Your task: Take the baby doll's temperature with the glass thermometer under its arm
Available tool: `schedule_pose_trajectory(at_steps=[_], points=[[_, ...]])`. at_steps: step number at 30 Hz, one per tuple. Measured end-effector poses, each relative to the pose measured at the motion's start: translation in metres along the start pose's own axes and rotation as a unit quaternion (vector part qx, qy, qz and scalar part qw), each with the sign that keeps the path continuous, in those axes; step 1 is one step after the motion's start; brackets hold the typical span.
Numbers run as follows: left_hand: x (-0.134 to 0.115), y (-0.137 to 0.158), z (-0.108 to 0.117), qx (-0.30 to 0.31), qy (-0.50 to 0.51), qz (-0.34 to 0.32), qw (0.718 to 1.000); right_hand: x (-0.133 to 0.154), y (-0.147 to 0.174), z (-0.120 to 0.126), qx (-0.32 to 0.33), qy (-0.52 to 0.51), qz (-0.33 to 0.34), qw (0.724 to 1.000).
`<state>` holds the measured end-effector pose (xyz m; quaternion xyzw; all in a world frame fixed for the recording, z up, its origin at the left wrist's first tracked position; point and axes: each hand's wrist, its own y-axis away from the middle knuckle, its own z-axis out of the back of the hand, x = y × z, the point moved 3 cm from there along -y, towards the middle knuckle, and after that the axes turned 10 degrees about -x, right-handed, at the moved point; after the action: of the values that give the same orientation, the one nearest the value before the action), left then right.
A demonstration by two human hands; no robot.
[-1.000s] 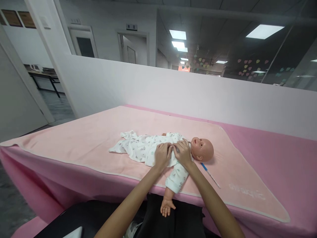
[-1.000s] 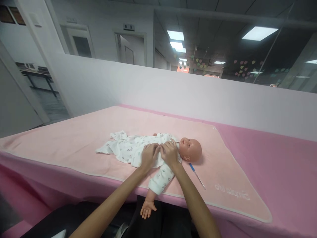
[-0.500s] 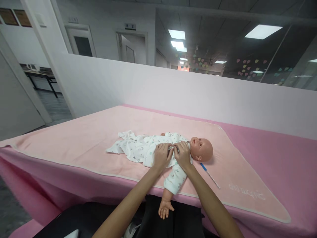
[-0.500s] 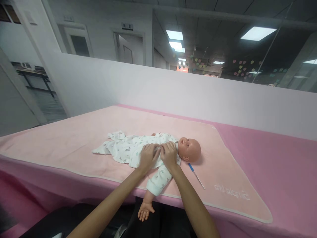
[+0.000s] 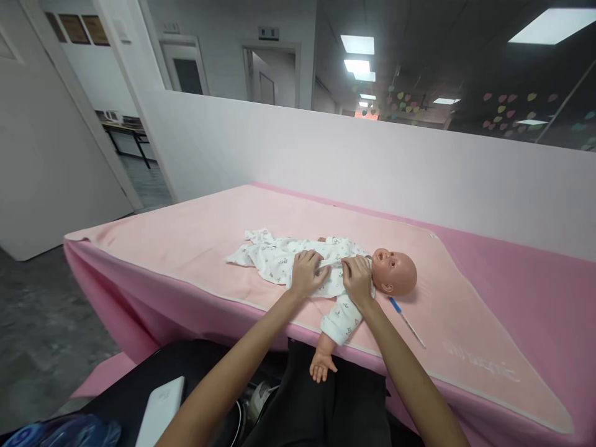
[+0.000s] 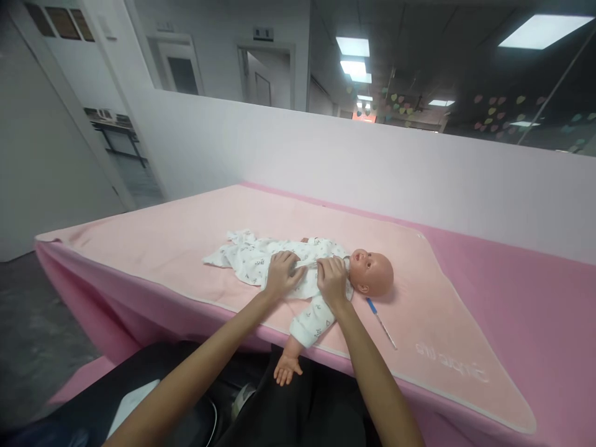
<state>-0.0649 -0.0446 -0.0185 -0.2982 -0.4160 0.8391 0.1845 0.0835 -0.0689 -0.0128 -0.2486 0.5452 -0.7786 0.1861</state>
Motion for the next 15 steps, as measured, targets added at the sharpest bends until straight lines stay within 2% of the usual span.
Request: schedule_pose_trajectory(at_steps=[2,7,11,15], points=[[0.0024,0.0014,0.0013,0.007,0.024,0.005,1.000,-0.0009,0.0001,-0.0002,-0.003,-0.003,0.001,1.000],[0.0058,0.0036,0.0034,-0.034,0.030,0.070,0.996,-0.0041,0.0017,-0.0024,0.008,-0.004,-0.007,1.000],[0.0030,0.0041,0.0012,-0.042,0.035,0.060,0.997,-0.0053,0.0026,-0.0027,0.011,0.001,-0.021,1.000],[0.0033,0.0041,0.0001,-0.048,0.032,0.085,0.995,-0.0046,0.0020,-0.0018,0.008,-0.002,-0.023,1.000]])
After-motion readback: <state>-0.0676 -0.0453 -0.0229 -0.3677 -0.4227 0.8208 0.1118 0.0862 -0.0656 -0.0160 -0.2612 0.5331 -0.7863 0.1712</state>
